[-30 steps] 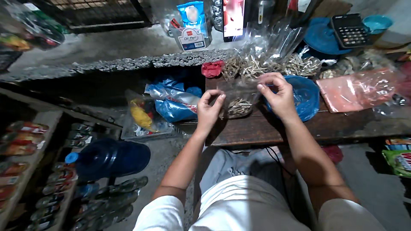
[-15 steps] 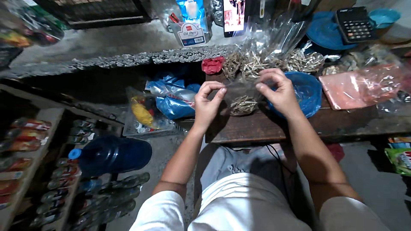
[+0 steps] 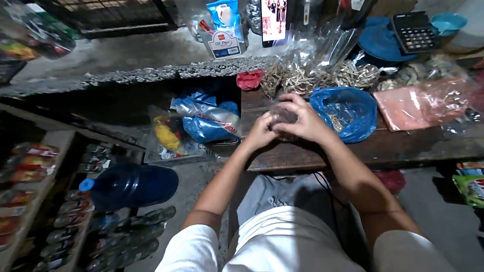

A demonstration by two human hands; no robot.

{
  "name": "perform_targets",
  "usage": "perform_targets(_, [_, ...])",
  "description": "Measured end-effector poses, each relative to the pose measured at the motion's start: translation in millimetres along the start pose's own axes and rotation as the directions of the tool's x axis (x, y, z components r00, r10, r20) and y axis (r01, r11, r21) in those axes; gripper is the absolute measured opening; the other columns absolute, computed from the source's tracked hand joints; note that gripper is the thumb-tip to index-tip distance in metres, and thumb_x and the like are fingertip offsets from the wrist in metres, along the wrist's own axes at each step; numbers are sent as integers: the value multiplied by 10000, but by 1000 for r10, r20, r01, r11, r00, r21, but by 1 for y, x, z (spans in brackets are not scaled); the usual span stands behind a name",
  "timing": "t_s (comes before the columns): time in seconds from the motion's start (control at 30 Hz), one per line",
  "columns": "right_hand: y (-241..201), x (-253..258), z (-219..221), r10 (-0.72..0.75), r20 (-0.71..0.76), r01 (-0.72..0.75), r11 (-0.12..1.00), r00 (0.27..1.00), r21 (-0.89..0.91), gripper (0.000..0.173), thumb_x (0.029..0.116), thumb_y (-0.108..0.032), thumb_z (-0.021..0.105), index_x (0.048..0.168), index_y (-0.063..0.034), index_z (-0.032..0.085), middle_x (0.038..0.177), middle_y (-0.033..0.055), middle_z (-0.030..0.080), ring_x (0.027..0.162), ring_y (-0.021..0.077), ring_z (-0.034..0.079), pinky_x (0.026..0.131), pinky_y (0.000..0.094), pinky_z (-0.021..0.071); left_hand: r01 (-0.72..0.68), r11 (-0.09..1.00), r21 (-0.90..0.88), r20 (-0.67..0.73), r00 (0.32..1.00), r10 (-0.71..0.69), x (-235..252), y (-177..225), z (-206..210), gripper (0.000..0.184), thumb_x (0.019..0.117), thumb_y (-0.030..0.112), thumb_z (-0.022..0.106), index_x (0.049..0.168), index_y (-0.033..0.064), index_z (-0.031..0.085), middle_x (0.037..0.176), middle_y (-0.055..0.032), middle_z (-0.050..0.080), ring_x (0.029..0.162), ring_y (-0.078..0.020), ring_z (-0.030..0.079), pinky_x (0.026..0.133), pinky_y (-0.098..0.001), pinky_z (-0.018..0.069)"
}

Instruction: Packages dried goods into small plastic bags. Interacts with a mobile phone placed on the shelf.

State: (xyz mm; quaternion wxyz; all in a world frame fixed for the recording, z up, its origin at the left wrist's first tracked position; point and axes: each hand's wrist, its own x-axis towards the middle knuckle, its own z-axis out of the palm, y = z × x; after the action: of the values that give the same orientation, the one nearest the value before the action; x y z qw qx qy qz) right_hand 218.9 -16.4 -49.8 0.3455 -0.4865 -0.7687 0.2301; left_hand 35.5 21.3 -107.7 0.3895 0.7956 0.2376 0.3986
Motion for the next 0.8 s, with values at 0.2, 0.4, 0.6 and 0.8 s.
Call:
perform_targets(0.2, [-23,14,11,-186,-70,179,978,980,-105,235,974,-202,634,930,23,688,1130,205,665,1098,350,633,1007,580,414,192,981,21,125,973,-193,8,23,-7,480,768,94,819,1192,-40,638,1075,-49,698,995,18,630,915,-181,508])
perform_targets(0.4, [-31,23,13,-387,-191,321,898,902,-302,417,1019,-287,598,727,8,633,830,179,643,845,329,658,862,516,462,112,972,204,147,979,-144,17,4,6,338,836,114,788,1127,-28,694,1045,-165,706,1000,-216,671,899,-405,533])
perform_targets(0.6, [-21,18,4,-299,-296,253,950,907,-184,433,1017,-262,615,680,6,569,790,159,592,794,276,605,835,460,443,203,960,193,149,961,-233,18,24,7,277,922,103,683,1132,-77,681,1120,-217,685,1096,-281,645,998,-456,484])
perform_targets(0.8, [8,-5,-22,-111,-153,135,978,982,161,923,780,-680,701,1290,79,574,1293,186,613,1191,197,588,1021,370,487,123,991,43,239,962,-130,27,8,4,249,953,35,536,1077,-66,727,1305,-212,621,1222,-278,587,1062,-457,455])
